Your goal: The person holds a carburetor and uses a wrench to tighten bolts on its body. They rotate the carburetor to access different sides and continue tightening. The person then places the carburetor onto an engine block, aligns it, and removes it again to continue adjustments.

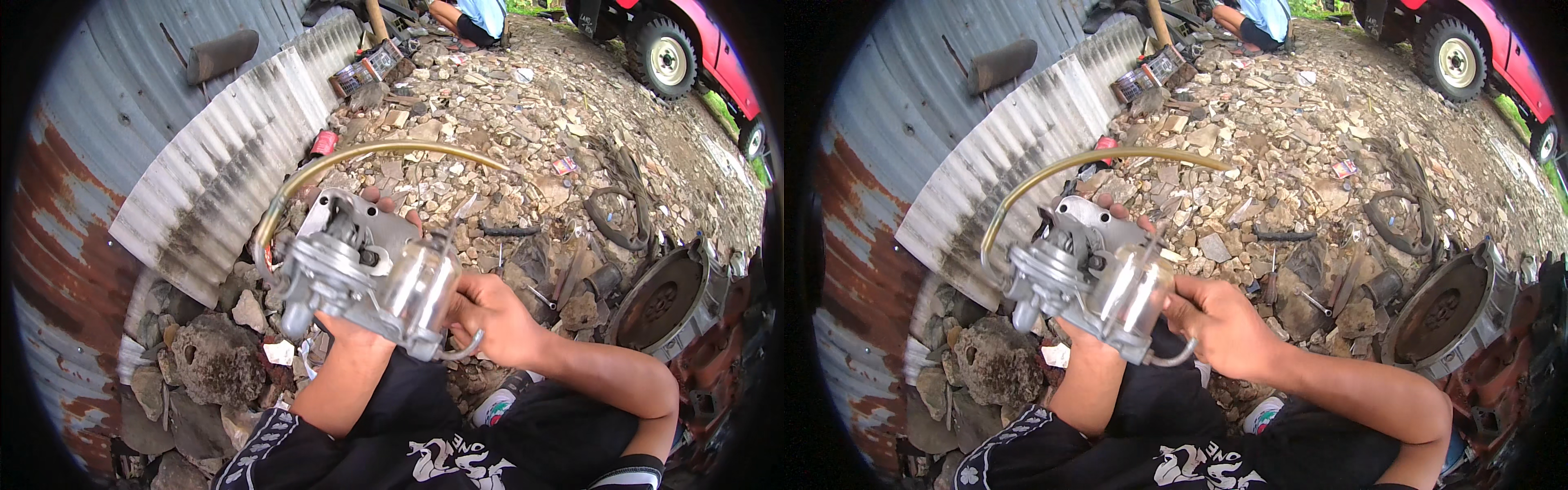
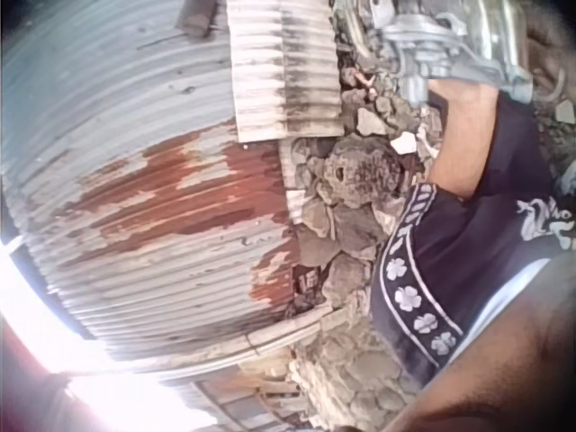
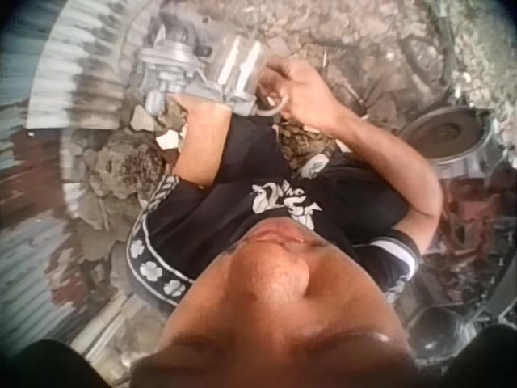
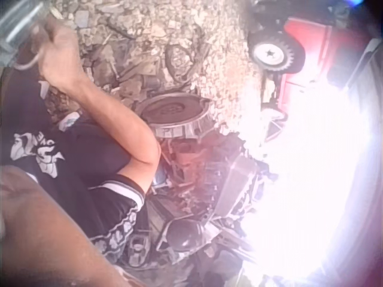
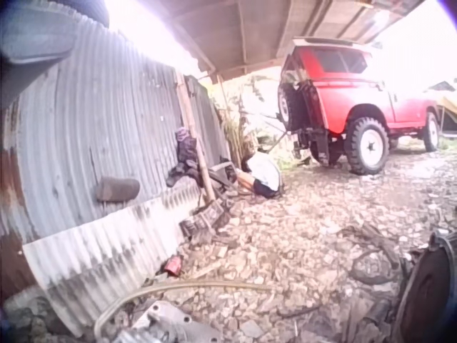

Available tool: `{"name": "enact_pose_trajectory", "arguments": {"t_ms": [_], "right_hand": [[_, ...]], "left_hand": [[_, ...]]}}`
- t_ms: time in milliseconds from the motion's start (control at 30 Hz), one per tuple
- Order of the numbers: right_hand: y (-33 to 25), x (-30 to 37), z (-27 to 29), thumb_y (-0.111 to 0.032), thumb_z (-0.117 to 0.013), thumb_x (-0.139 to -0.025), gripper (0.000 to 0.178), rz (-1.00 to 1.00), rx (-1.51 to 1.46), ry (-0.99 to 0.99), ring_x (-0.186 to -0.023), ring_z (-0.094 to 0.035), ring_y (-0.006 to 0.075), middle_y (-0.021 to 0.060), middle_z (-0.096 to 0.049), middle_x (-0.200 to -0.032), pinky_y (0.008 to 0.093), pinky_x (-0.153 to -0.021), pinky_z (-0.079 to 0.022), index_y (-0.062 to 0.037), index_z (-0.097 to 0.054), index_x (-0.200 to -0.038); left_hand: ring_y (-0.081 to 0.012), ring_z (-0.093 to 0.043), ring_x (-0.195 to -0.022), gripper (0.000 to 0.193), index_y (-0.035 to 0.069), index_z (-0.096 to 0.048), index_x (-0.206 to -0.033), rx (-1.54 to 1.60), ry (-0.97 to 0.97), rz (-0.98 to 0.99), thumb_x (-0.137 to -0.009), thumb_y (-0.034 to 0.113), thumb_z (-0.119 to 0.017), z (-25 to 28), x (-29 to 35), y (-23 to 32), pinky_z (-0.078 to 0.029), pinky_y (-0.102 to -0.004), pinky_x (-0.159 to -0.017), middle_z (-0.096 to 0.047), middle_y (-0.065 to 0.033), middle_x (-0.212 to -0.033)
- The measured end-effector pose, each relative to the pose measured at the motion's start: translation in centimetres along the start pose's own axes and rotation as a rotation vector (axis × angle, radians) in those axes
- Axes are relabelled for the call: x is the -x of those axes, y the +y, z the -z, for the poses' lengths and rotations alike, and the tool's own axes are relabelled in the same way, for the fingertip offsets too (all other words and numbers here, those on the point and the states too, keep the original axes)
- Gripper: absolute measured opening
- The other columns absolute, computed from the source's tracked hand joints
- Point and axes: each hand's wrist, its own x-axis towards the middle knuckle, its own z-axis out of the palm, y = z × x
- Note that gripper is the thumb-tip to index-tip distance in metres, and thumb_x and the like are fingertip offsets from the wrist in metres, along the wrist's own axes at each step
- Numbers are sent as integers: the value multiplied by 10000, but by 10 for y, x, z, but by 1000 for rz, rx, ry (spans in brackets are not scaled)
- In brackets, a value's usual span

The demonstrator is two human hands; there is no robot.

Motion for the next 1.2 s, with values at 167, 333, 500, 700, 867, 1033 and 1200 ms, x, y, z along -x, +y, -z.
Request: {"name": "enact_pose_trajectory", "arguments": {"t_ms": [167, 333, 500, 700, 867, 1033, 1200], "right_hand": [[-2, 6, -8, -256, -564, -1026, 281, 107, 310, 23, -633, -637, 246, 161, -638, -710, 414, -650, -509, -7, -678, -1088], [-5, 4, -15, -245, -560, -1029, 270, 130, 329, -7, -608, -609, 237, 166, -617, -683, 403, -633, -501, -17, -694, -1082], [-17, 15, -2, -259, -556, -1033, 278, 182, 410, 7, -529, -538, 224, 185, -583, -650, 410, -557, -460, -56, -718, -1131], [-13, 1, 43, -320, -628, -994, 309, 564, 619, 11, -614, -589, 258, 168, -642, -716, 427, -620, -462, -34, -738, -1028], [-1, 20, 65, -380, -637, -998, 342, 350, 350, 25, -579, -516, 187, 53, -594, -673, 387, -579, -425, -58, -751, -975], [18, 30, 81, -413, -568, -1038, 390, 150, 59, 41, -552, -445, 100, -32, -479, -693, 295, -484, -380, -54, -711, -987], [65, 7, 115, -361, -489, -1078, 320, -19, -357, 559, -523, -384, 78, -44, -390, -676, 293, -451, -367, -78, -636, -1049]], "left_hand": [[-267, -549, -1216, 493, 153, -540, -1401, -38, -191, 127, -972, 380, -629, 5, -6, 11, -385, -525, -1125, -591, -140, -1298], [-270, -566, -1168, 521, 95, -543, -1374, 12, -105, 80, -963, 401, -637, 4, -5, 18, -424, -517, -1080, -606, -137, -1253], [-284, -585, -1138, 535, 78, -548, -1364, 15, 62, 74, -965, 427, -619, 5, -13, 11, -456, -507, -1044, -617, -154, -1229], [-293, -595, -1121, 538, 79, -548, -1365, -109, 215, 213, -961, 428, -617, 23, -15, 26, -474, -503, -1018, -621, -166, -1219], [-300, -604, -1107, 541, 80, -548, -1365, -181, 220, 419, -957, 428, -616, 20, -25, 0, -488, -500, -996, -625, -175, -1211], [-308, -612, -1093, 544, 81, -547, -1366, -249, 251, 515, -953, 428, -614, 30, -30, 8, -503, -497, -975, -628, -185, -1203], [-315, -620, -1079, 546, 82, -547, -1367, -323, 353, 559, -949, 428, -613, 49, -36, 11, -518, -494, -953, -632, -194, -1194]]}}
